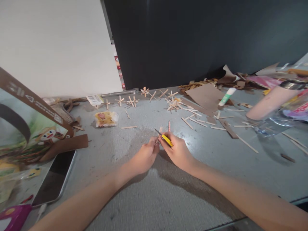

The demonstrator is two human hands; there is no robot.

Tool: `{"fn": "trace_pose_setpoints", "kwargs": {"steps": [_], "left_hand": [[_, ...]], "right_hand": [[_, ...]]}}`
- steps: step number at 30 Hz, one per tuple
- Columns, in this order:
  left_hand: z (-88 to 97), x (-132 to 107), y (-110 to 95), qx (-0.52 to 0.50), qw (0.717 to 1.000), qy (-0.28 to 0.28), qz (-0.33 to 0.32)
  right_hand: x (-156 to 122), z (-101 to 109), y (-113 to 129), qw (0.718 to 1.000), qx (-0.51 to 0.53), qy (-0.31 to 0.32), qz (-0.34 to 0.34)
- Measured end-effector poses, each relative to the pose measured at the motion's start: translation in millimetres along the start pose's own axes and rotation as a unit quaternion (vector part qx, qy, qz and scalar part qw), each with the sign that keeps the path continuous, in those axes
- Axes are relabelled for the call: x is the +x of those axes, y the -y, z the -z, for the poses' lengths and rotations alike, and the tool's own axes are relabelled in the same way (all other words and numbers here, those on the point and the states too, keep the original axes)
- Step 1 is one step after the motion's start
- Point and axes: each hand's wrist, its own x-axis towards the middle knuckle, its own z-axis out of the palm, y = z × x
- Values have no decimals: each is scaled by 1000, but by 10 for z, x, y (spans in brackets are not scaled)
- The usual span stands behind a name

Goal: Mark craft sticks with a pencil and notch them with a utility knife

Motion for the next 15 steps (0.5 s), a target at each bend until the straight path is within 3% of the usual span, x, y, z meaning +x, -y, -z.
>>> {"fn": "trace_pose_setpoints", "kwargs": {"steps": [5,8,12,15], "left_hand": [[-1,23,38,-47,998,-32,12],[-6,46,67,-125,989,-65,44],[-3,73,61,-223,968,-84,77],[11,87,39,-263,957,-88,90]], "right_hand": [[72,105,13,1000,0,5,0],[185,245,-58,995,-92,-20,-28],[325,411,-228,951,-290,26,-102],[384,490,-362,928,-352,59,-106]]}}
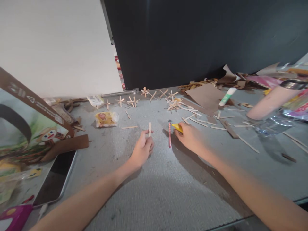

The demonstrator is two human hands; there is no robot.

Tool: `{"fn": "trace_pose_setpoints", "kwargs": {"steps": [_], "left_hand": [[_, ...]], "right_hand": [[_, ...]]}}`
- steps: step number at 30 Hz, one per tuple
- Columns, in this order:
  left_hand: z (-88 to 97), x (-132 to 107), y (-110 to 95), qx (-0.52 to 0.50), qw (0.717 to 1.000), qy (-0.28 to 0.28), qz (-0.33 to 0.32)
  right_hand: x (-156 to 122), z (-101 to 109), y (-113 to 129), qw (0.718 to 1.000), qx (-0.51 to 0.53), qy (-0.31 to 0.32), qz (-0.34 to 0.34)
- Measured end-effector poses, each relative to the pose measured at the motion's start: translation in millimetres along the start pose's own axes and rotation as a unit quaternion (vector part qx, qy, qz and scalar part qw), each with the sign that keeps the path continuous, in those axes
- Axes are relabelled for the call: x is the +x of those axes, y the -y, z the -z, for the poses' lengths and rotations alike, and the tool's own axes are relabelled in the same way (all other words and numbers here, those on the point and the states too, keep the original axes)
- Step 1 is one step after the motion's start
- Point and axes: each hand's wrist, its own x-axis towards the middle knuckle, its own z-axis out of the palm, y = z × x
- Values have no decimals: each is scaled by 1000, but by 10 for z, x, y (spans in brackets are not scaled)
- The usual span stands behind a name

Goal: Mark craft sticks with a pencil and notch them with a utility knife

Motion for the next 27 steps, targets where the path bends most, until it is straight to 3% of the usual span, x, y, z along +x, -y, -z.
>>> {"fn": "trace_pose_setpoints", "kwargs": {"steps": [4,9,14,21,24,27], "left_hand": [[6,14,-19,-22,1000,-12,5],[28,41,22,-21,999,-27,-10],[34,57,40,-10,999,-29,-9],[27,36,5,-16,999,-36,-12],[38,37,13,-16,999,-36,-15],[47,46,28,-12,999,-40,-18]], "right_hand": [[130,9,-214,1000,3,-8,11],[310,-5,-530,992,-75,-76,-63],[398,-104,-679,990,-92,-29,-99],[387,-59,-558,994,-42,-43,-91],[326,-16,-418,992,54,-60,-95],[222,5,-252,980,184,-54,-43]]}}
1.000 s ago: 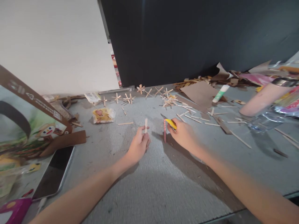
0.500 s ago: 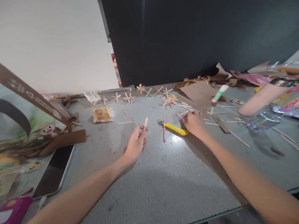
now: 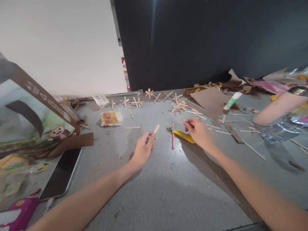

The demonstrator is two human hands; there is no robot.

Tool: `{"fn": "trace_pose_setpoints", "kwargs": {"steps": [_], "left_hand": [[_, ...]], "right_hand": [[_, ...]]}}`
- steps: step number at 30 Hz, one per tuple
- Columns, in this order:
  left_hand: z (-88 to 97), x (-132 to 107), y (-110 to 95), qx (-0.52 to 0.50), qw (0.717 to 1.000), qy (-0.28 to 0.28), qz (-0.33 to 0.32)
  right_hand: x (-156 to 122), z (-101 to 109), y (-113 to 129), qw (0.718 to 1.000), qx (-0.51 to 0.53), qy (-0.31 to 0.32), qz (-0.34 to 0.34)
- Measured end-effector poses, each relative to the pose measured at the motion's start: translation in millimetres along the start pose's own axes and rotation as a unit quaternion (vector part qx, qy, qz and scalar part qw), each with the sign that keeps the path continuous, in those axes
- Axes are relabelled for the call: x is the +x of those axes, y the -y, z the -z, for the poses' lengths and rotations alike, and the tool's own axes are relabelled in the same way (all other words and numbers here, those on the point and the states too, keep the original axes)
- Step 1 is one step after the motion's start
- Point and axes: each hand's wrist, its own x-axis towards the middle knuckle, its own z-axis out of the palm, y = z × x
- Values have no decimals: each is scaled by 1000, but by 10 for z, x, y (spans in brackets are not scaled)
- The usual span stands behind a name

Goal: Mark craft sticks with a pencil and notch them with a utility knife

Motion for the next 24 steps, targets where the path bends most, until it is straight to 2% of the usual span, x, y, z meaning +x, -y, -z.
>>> {"fn": "trace_pose_setpoints", "kwargs": {"steps": [4,8,13,20,24], "left_hand": [[-11,-12,38,22,1000,-16,-7],[-18,-51,82,131,991,-5,-26],[7,-64,113,196,980,19,-41],[5,-85,98,219,972,43,-70],[2,-102,57,253,965,44,-59]], "right_hand": [[-239,-62,246,984,149,37,85],[-505,-115,497,962,234,112,84],[-673,-162,622,957,242,118,104],[-694,-194,620,958,228,131,117],[-727,-181,664,954,240,146,105]]}}
